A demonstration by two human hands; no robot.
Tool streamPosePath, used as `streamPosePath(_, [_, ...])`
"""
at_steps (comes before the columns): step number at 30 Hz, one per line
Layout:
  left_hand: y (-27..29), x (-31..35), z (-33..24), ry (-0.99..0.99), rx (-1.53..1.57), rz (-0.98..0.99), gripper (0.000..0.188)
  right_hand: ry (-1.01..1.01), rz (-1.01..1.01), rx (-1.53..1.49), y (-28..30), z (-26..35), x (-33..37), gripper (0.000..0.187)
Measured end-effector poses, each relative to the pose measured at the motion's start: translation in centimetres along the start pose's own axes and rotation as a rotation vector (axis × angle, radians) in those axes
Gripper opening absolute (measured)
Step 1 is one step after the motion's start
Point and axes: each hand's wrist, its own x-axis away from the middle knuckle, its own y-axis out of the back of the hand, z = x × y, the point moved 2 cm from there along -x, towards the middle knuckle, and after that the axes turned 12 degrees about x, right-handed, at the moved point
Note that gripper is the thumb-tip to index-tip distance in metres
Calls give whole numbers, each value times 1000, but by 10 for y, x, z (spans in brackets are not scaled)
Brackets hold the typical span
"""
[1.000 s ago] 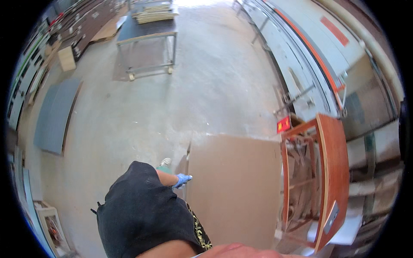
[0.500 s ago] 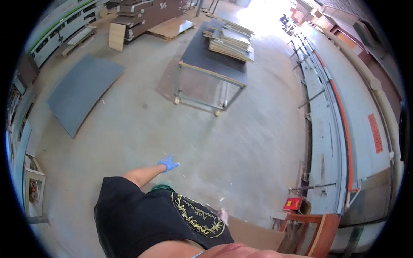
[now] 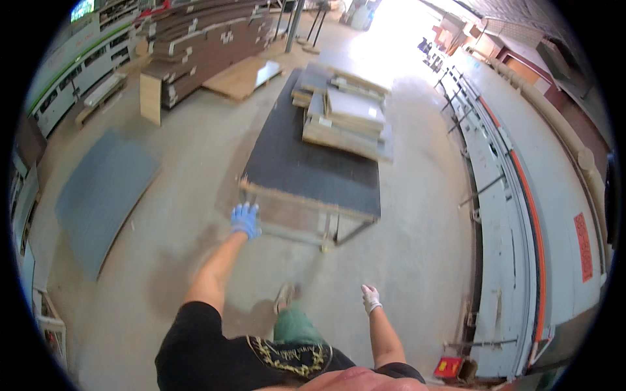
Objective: The person picks up gray rectangular panels from a workbench and stacks them onto a rolling cart. They then move the cart to a different area and continue stacking additional panels. The person also handles a large cardboard sheet, placing it on the cart before returning to stack more panels.
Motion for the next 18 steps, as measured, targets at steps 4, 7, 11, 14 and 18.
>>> streamPosePath(4, [9, -111, 11, 75, -128, 152, 99, 38, -114, 213, -12, 177, -82, 78])
streamPosePath(7, [15, -166, 3, 143, -254, 148, 108, 12, -350, 461, -8, 277, -135, 79])
streamPosePath(11, [56, -218, -27, 19, -226, 274, 94, -77, -495, 308, 3, 326, -183, 83])
streamPosePath(14, [46, -237, -17, -26, -256, 321, 88, -205, -497, 327, 8, 359, -209, 82])
streamPosePath(18, [53, -299, -12, -83, -302, 304, 98, -273, -490, 374, 8, 397, -258, 78])
